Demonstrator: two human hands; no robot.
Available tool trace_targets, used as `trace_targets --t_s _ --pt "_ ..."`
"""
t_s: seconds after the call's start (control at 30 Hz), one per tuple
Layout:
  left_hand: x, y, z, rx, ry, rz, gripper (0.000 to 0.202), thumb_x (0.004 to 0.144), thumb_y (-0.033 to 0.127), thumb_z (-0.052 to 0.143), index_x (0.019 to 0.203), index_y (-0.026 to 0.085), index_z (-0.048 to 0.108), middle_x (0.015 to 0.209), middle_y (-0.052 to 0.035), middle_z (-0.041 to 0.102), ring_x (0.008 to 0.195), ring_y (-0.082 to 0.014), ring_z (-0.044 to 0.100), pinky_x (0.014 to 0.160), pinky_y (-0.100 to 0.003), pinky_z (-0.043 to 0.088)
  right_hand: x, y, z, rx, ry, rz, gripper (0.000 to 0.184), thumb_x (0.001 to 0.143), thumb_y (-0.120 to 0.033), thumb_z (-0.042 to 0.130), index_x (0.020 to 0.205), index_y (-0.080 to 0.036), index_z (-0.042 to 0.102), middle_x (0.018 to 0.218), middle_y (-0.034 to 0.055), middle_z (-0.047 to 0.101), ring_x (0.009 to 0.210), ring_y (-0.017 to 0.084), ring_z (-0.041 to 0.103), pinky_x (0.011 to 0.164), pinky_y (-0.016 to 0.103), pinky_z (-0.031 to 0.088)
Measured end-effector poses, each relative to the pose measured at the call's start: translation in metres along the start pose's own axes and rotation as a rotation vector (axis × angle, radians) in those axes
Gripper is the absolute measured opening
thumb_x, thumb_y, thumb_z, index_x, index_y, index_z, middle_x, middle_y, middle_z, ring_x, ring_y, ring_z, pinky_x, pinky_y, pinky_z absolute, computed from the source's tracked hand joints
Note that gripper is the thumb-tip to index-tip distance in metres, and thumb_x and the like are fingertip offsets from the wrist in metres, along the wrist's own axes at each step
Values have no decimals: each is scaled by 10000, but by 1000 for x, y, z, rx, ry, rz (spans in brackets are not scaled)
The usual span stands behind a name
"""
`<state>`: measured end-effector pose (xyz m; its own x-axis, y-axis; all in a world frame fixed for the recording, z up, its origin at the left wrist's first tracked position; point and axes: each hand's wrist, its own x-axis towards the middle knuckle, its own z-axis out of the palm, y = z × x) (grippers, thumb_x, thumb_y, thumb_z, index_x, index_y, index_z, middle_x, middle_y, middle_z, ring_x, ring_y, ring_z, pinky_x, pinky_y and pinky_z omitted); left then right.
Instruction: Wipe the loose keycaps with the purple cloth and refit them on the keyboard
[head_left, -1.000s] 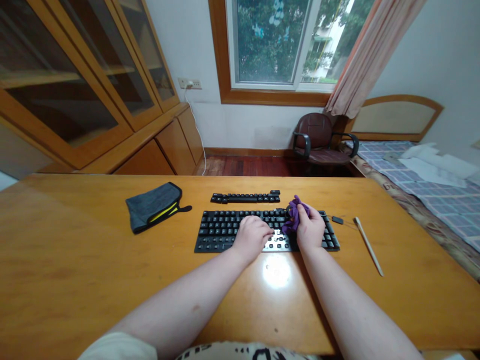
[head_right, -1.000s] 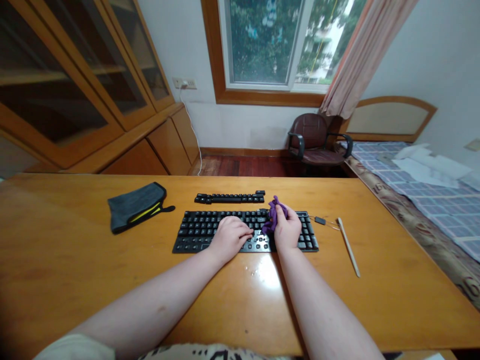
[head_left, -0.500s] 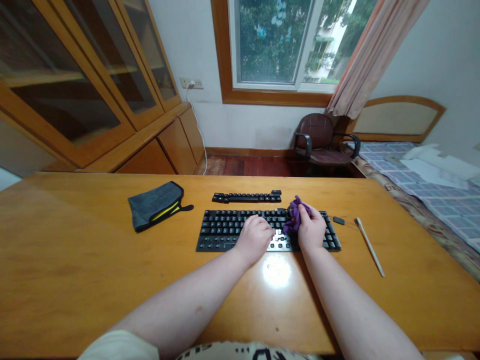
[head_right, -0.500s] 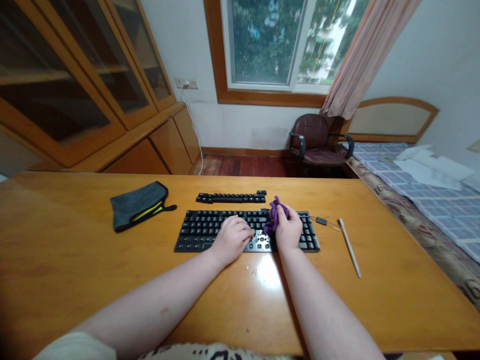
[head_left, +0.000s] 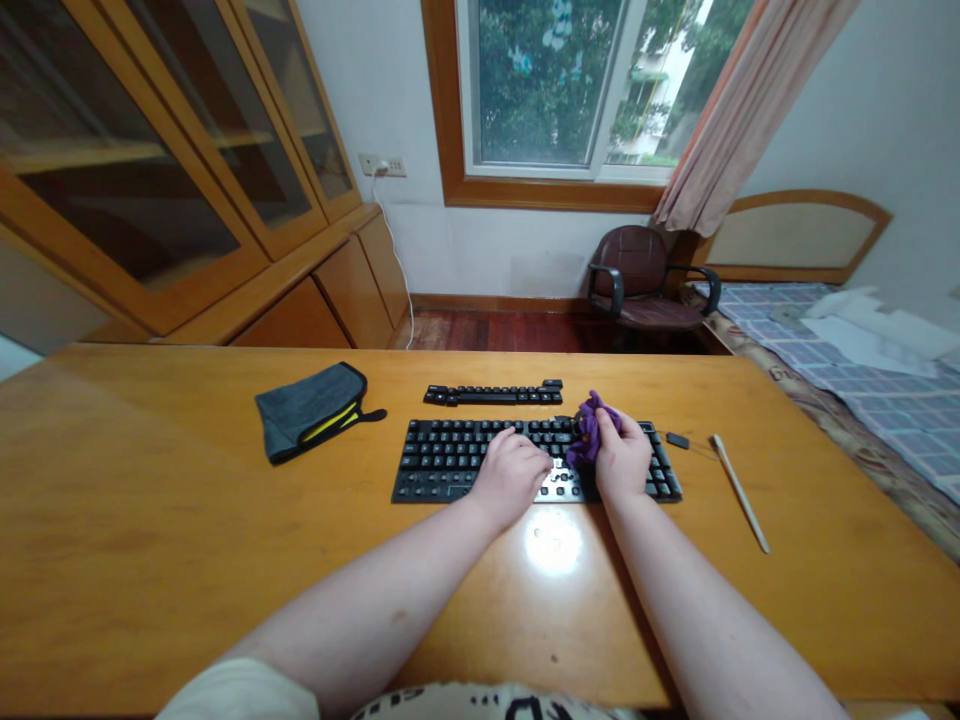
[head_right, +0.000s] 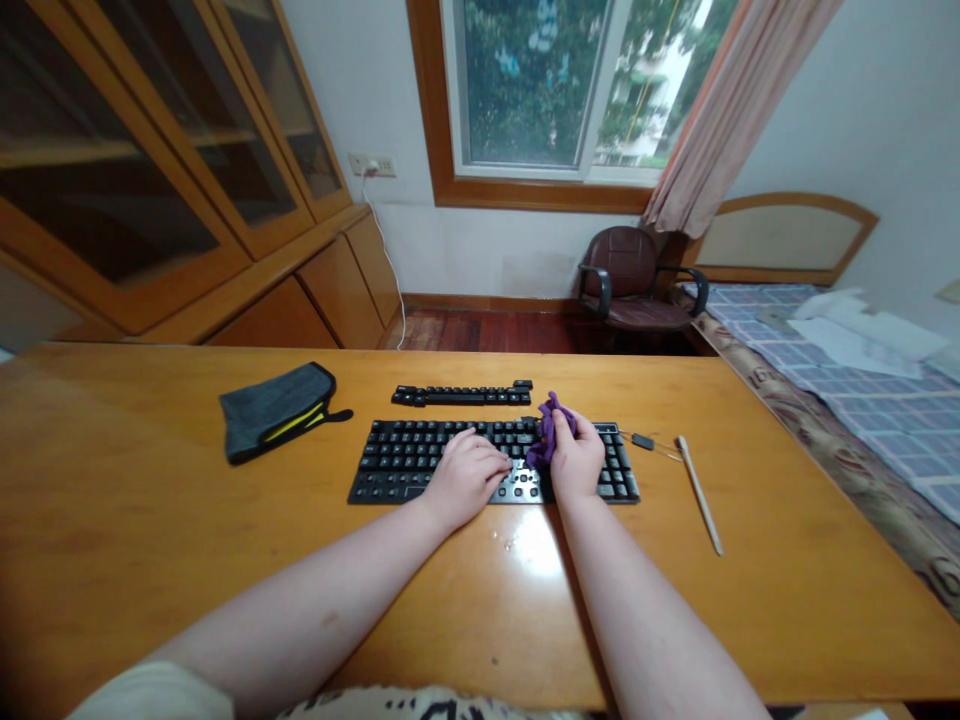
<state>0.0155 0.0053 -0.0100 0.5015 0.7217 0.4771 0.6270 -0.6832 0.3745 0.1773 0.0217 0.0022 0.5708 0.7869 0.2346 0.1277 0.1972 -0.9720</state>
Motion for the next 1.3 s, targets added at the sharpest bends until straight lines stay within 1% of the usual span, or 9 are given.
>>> trace_targets --t_s 0.23,0.47,0.63,0.73,0.8,0.87,1.03,1.13,1.3 --pt "2 3 -3 10 -34 -35 138 789 223 543 812 246 678 834 8 683 882 -169 522 1021 -444 229 -1 -2 0 -26 2 -8 349 734 -422 574 863 -113 671 773 96 696 667 198 619 627 321 476" --pt "0 12 -8 91 -37 -99 132 759 269 568 778 229 693 1120 -57 582 1195 -268 359 1040 -531 162 -1 -2 0 -19 3 -19 320 748 -394 568 874 -118 671 826 99 699 726 199 632 698 331 475" --pt "6 10 -13 72 -104 -87 163 764 318 555 768 234 694 1073 -42 608 1193 -277 367 1039 -533 154 0 1 -1 -17 -8 14 342 740 -409 575 883 -111 664 805 100 697 698 202 631 660 333 481" --pt "29 -3 -16 26 -181 -120 229 795 345 501 748 225 690 922 -35 656 1005 -232 518 982 -463 293 0 1 -1 0 -1 13 339 740 -404 579 884 -108 659 826 108 696 728 208 635 683 338 485" --pt "54 -17 -15 27 -224 -219 274 823 337 443 819 208 685 881 -55 665 890 -209 563 888 -387 390 0 -1 0 15 -2 6 332 741 -397 577 892 -113 658 858 113 695 766 214 638 719 347 484" --pt "83 -33 -10 73 -252 -378 266 808 340 456 868 214 682 941 -72 660 936 -230 554 873 -371 391 -1 -1 -1 10 -13 8 338 742 -400 571 902 -116 659 863 114 693 778 219 637 727 357 485" --pt "145 -69 15 69 -313 -498 263 788 330 486 858 179 690 925 -116 668 899 -236 583 825 -338 416 0 2 -3 -31 -30 24 346 740 -410 566 908 -123 662 810 93 686 726 208 624 691 349 487" --pt "162 -81 29 33 -353 -548 248 753 355 541 776 166 700 869 -115 679 858 -225 602 795 -307 430 0 4 -4 -26 -27 35 359 739 -418 566 916 -120 659 815 94 681 716 206 618 668 339 488" --pt "169 -89 44 -75 -375 -618 174 586 322 713 668 170 691 798 -90 689 820 -221 615 770 -288 445 0 5 -3 -18 -21 70 347 740 -418 573 906 -124 655 779 81 679 649 183 603 599 296 481"
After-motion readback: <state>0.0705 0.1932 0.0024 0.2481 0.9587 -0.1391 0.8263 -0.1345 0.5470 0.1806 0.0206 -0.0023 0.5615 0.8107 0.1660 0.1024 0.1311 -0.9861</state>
